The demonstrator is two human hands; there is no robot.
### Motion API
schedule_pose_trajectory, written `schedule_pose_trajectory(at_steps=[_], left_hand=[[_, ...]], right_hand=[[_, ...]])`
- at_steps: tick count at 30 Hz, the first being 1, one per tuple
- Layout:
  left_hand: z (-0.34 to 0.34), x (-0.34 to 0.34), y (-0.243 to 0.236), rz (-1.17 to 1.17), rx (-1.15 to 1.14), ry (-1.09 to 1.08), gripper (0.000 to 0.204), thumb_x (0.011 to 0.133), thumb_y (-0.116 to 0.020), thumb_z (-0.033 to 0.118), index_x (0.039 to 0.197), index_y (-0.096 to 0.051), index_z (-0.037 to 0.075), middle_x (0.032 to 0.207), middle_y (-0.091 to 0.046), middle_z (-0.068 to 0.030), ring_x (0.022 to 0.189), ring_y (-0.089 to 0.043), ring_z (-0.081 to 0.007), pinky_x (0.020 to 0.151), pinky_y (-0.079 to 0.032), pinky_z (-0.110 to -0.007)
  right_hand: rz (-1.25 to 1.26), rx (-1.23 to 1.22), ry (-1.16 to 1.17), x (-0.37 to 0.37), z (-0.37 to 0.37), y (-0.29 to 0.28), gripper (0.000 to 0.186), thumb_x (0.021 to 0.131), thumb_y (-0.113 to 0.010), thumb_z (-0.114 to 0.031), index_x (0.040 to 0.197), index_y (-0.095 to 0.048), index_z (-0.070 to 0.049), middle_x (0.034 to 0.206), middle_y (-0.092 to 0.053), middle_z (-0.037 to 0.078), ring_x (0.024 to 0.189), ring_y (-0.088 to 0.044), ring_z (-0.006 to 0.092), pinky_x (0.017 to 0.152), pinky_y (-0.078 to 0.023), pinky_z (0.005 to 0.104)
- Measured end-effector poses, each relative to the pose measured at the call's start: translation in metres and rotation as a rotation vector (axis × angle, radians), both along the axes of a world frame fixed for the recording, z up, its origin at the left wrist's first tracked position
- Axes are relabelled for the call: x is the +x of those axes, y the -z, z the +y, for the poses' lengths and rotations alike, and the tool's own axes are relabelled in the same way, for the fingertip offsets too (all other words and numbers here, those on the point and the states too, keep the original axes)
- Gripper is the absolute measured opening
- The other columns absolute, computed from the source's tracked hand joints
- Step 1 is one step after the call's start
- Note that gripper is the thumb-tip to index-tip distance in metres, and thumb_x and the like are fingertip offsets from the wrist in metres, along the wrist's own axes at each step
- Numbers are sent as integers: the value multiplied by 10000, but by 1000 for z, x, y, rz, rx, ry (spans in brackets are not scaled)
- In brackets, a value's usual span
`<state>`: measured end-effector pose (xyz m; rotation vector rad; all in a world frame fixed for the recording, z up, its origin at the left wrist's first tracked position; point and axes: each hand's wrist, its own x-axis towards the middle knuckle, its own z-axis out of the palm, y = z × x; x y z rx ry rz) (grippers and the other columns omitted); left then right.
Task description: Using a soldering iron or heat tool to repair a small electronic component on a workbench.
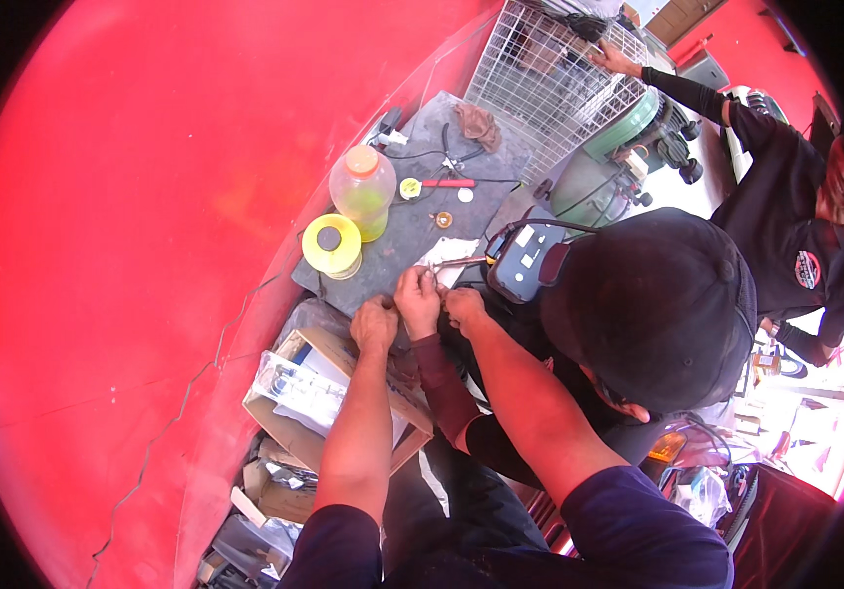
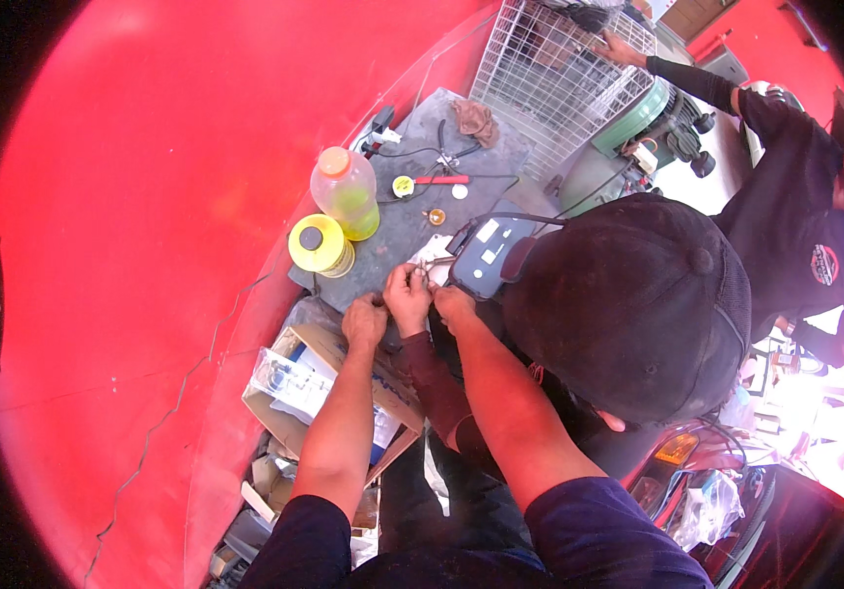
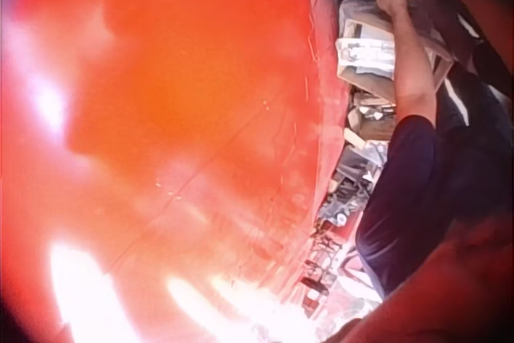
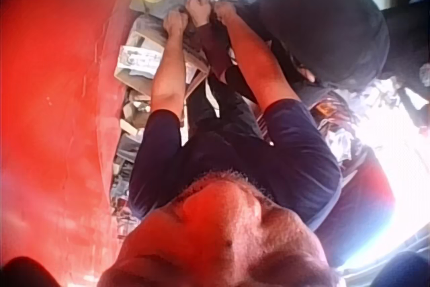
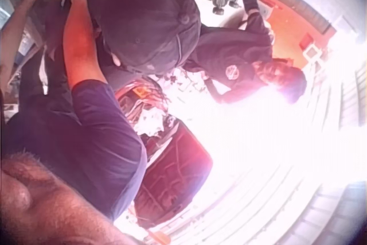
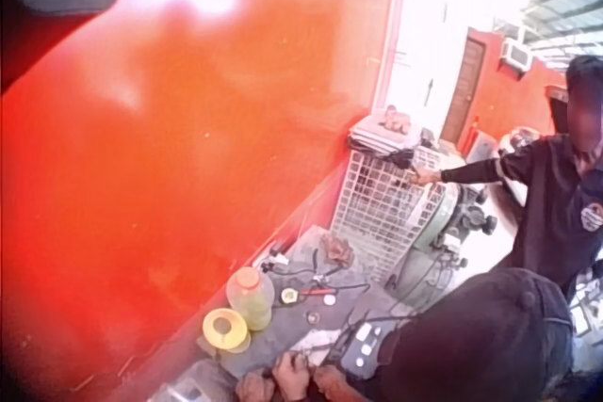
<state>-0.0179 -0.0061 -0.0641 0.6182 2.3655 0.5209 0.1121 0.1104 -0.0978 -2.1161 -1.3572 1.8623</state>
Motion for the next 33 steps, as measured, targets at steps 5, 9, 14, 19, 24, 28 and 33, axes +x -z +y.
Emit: schedule_pose_trajectory(at_steps=[5,9,14,19,24,28,33], left_hand=[[0,0,-4,-6,-2,0,230,793,-591,295,946,-707,169,953,-668,-164,946,-626,-328,818,-480,-414],[-1,0,-4,-4,-20,0,232,793,-592,297,952,-705,173,956,-669,-159,948,-626,-325,818,-481,-411],[-1,0,-5,-7,-13,6,237,798,-589,297,962,-699,167,967,-665,-162,954,-622,-326,817,-480,-409],[0,0,-7,-22,-26,12,249,802,-585,304,974,-693,160,979,-659,-168,957,-619,-329,815,-479,-408],[0,-1,-6,-18,-16,17,249,799,-588,299,973,-697,157,975,-661,-167,956,-622,-325,814,-481,-403],[0,0,-6,-13,-18,11,246,796,-593,294,968,-698,154,967,-662,-170,952,-623,-325,814,-479,-406],[0,0,-7,-16,-20,12,248,793,-597,292,972,-696,152,964,-662,-170,952,-622,-328,820,-476,-407]], right_hand=[[-17,14,10,-1,-1,1,301,863,-630,-348,735,-578,-81,648,-502,-4,480,-393,107,427,-304,268],[13,-14,5,0,-1,-1,302,870,-625,-343,727,-559,-86,634,-486,-6,463,-379,105,413,-286,271],[37,-14,-17,2,0,5,303,875,-622,-334,717,-546,-86,626,-477,-3,463,-378,104,410,-284,274],[5,7,-29,3,0,8,302,875,-622,-334,726,-549,-81,629,-476,0,466,-384,107,411,-288,272],[25,6,18,2,-1,5,312,868,-628,-350,738,-561,-74,660,-504,7,497,-411,111,429,-321,276],[-28,15,-17,2,-1,3,322,862,-635,-359,735,-560,-73,677,-524,15,511,-426,117,443,-344,275],[-12,31,0,2,-2,4,337,852,-646,-377,728,-566,-75,683,-530,13,520,-436,123,460,-362,278]])
